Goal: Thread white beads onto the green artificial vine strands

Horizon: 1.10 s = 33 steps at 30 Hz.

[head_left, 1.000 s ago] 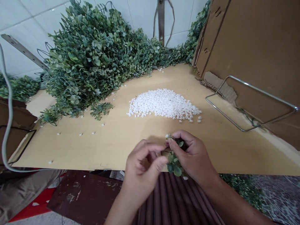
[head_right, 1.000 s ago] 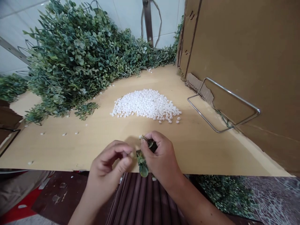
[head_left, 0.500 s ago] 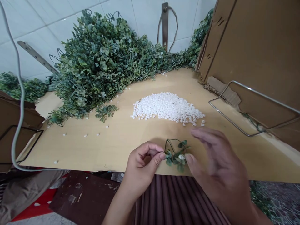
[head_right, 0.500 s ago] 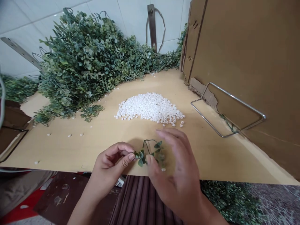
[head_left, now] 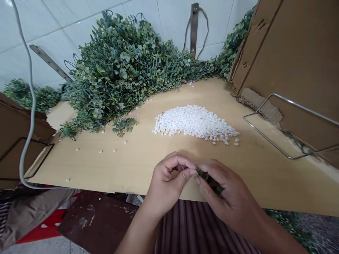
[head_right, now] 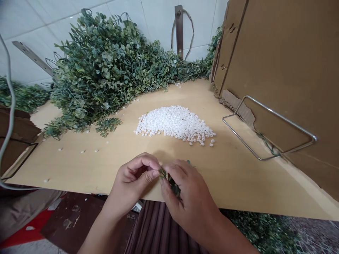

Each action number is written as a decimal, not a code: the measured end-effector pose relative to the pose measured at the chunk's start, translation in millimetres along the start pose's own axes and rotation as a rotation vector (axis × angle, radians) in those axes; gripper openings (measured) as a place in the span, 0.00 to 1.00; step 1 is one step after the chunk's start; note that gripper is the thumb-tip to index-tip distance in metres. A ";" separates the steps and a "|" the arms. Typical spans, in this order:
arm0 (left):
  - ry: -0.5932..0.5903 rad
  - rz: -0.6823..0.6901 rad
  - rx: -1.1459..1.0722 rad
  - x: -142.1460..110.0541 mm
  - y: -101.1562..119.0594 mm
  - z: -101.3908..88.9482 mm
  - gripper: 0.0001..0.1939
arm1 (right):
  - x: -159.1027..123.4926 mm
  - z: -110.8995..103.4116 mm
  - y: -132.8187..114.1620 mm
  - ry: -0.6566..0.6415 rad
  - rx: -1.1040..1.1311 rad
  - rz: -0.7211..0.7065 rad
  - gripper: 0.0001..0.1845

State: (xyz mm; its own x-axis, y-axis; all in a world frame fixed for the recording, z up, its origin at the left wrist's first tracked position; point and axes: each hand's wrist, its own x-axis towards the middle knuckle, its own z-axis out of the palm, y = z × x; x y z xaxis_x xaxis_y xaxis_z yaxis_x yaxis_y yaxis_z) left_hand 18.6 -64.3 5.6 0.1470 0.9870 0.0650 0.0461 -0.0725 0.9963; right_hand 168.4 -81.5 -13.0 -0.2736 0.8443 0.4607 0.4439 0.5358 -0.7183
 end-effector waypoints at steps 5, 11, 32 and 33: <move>-0.053 -0.019 0.040 8.5 3.6 -2.8 0.03 | 2.3 -2.0 2.2 -0.033 -0.006 0.028 0.09; 0.025 0.015 0.355 44.7 -7.8 -22.6 0.03 | 3.9 -3.2 7.2 -0.025 -0.012 0.061 0.14; 0.078 -0.145 -0.023 40.7 -5.8 -8.9 0.04 | 6.8 0.0 10.7 -0.017 0.021 0.115 0.15; 0.077 -0.151 -0.066 36.1 -6.1 -5.1 0.04 | 7.0 0.3 11.0 -0.015 0.014 0.107 0.14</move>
State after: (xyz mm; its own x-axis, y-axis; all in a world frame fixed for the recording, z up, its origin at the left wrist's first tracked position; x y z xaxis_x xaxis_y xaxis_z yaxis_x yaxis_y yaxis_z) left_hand 18.6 -27.5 2.2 0.0674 0.9942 -0.0839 -0.0037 0.0843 0.9964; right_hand 171.2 -69.7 -17.8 -0.2384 0.8966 0.3733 0.4596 0.4428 -0.7699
